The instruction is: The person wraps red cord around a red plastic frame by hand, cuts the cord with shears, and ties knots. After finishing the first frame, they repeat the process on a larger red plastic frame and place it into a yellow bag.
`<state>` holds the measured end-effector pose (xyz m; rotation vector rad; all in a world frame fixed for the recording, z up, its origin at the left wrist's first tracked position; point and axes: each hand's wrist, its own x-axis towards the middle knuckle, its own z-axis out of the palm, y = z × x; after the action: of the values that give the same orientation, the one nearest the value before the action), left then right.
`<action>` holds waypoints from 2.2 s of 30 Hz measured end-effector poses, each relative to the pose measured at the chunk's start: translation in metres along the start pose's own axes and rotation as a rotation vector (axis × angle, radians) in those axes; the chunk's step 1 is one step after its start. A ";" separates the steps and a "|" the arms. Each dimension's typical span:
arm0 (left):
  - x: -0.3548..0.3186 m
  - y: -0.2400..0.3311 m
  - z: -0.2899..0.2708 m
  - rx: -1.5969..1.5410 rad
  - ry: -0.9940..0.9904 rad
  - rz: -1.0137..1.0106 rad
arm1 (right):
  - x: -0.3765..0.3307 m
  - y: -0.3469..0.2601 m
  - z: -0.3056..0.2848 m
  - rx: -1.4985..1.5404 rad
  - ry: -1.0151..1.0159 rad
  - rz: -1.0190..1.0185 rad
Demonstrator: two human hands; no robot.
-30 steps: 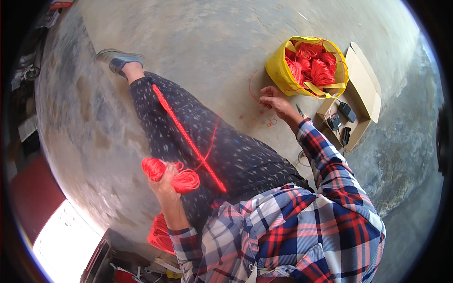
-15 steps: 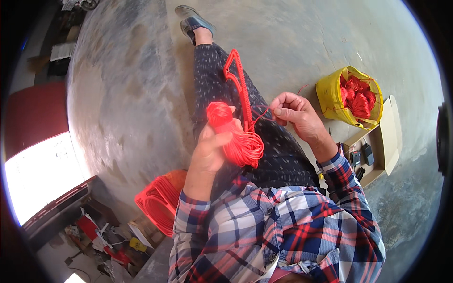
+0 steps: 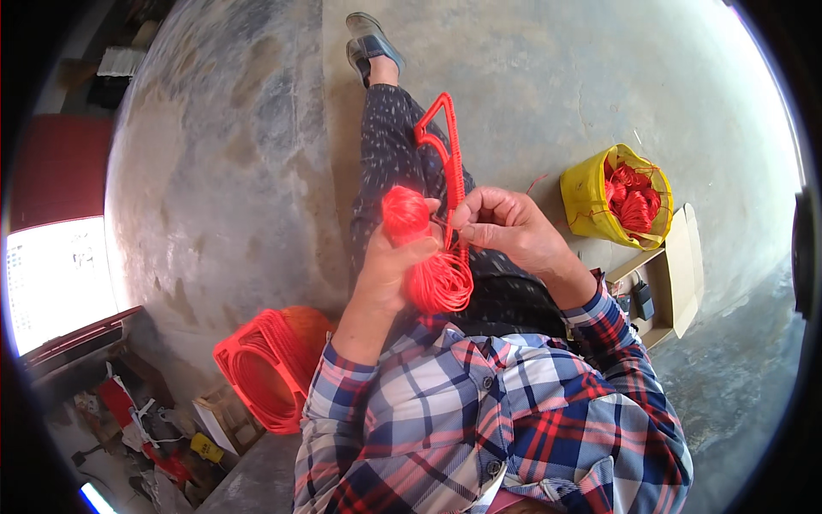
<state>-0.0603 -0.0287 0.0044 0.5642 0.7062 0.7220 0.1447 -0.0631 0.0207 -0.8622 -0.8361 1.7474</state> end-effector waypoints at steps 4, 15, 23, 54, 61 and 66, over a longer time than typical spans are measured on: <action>0.002 -0.005 0.016 -0.002 0.098 -0.010 | 0.002 0.012 -0.001 -0.043 -0.052 -0.013; 0.006 0.005 0.002 0.108 0.193 0.116 | -0.008 0.014 -0.015 -0.248 -0.029 0.147; 0.014 -0.009 -0.003 0.528 0.206 0.186 | 0.005 0.022 -0.021 0.473 -0.324 -0.221; 0.005 -0.004 0.016 1.103 -0.253 -0.056 | -0.013 0.036 -0.017 -0.086 0.041 0.060; -0.013 0.002 0.031 1.512 -0.134 0.131 | -0.019 0.034 -0.005 0.095 0.129 0.047; -0.028 -0.011 0.030 1.515 -0.043 0.280 | -0.017 0.031 -0.009 0.116 0.106 0.060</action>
<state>-0.0487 -0.0631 0.0264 2.0762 1.0795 0.2991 0.1422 -0.0868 -0.0069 -0.9018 -0.6388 1.7681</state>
